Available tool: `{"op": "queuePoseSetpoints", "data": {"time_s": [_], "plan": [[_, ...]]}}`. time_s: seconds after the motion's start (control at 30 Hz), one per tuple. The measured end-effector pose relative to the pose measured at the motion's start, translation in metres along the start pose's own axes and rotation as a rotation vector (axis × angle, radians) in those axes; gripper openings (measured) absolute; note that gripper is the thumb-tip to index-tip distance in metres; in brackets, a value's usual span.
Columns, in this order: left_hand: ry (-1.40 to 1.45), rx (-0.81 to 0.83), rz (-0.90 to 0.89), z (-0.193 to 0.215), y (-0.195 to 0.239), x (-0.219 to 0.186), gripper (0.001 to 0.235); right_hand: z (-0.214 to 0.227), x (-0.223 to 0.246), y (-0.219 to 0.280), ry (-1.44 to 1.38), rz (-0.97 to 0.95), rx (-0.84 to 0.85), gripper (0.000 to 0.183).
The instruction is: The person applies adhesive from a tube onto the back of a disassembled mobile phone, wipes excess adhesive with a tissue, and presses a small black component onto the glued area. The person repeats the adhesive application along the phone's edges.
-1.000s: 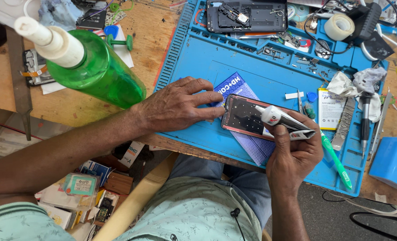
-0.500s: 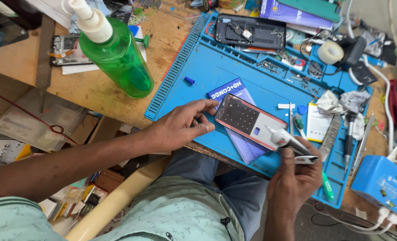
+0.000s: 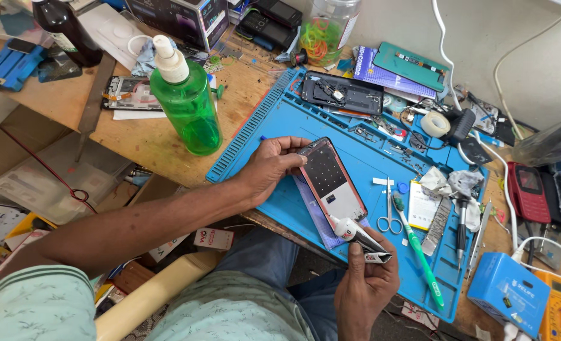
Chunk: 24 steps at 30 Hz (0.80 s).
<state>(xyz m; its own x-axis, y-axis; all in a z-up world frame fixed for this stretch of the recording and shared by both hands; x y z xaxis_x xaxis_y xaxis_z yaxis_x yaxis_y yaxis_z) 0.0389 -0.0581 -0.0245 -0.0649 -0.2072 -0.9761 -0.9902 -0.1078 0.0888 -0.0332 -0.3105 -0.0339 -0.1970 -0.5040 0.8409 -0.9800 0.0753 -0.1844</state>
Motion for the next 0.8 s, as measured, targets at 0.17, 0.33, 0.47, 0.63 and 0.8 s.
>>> {"op": "queuePoseSetpoints", "data": {"time_s": [0.17, 0.33, 0.47, 0.63, 0.8], "plan": [[0.063, -0.028, -0.033, -0.007, -0.007, 0.003, 0.031, -0.004, 0.002, 0.004, 0.065, 0.008, 0.012, 0.031], [0.083, -0.023, -0.076, -0.013, -0.014, 0.004, 0.028, -0.009, 0.004, 0.005, 0.165, 0.01, 0.014, 0.031], [0.106, -0.016, -0.058, -0.016, -0.016, 0.004, 0.026, -0.013, 0.005, 0.005, 0.192, 0.008, 0.03, 0.031], [0.105, 0.004, -0.034, -0.016, -0.016, 0.003, 0.026, -0.013, 0.005, 0.005, 0.219, 0.015, 0.041, 0.03], [0.098, 0.005, -0.015, -0.015, -0.016, 0.006, 0.026, -0.014, 0.005, 0.006, 0.243, 0.03, 0.049, 0.031]]}}
Point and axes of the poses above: each hand's wrist, its own y-axis away from the middle knuckle, its own z-axis out of the back of the hand, x = y × z, the point moved 4 cm from there along -y, towards the middle knuckle, and after that the axes turned 13 degrees about -y, right-handed, at the moved point
